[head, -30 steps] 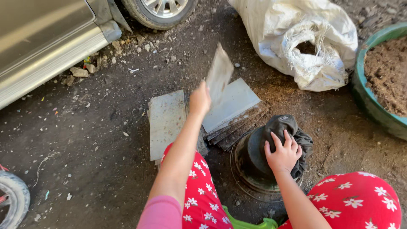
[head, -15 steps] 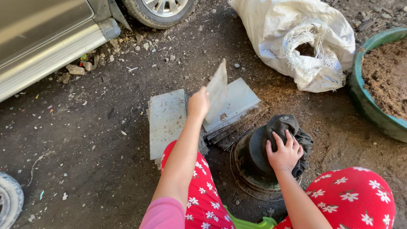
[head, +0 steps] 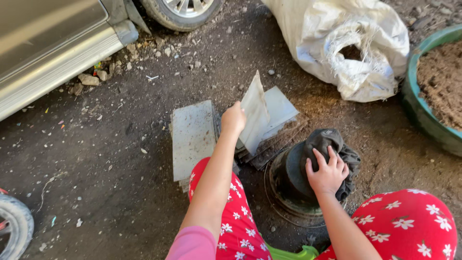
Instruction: The person sits on the ground and wipes rectangular tiles with a dark cloth. They pick up tiles from a stack, wipe both sides, and place them onto a separate stack. The process is repeated for multiple tiles.
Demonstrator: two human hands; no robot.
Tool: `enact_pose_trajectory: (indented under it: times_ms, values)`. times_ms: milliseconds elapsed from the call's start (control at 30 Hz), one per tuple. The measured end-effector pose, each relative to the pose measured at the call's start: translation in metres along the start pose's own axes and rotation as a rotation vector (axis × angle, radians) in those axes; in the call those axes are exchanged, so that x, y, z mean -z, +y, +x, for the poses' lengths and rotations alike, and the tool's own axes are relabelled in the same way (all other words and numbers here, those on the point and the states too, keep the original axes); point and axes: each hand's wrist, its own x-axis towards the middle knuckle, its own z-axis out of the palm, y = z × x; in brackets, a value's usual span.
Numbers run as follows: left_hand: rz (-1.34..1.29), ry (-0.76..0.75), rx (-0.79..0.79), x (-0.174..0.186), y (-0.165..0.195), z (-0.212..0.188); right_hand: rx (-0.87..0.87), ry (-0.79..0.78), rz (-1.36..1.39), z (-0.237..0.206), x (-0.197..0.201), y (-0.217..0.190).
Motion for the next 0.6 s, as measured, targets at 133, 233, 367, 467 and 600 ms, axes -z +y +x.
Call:
enact_pose_trajectory:
  times_ms: [133,233,367,467,600]
  values:
    - [0.009,-0.03,0.022,0.011,-0.005,-0.002,-0.012,-0.013,0.004,0.0,0.0,-0.001]
    - [0.055,-0.087,0.032,0.007,-0.004,-0.005,-0.026,-0.009,0.0,-0.002,0.0,-0.001]
    - [0.012,-0.079,0.019,0.004,-0.003,-0.005,-0.019,-0.014,0.012,0.0,0.001,-0.001]
    - [0.064,-0.078,0.041,0.009,-0.007,-0.005,-0.039,-0.02,0.022,0.002,0.002,-0.002]
    - [0.102,-0.173,0.07,0.008,-0.018,-0.004,-0.042,-0.016,-0.001,0.002,0.001,-0.003]
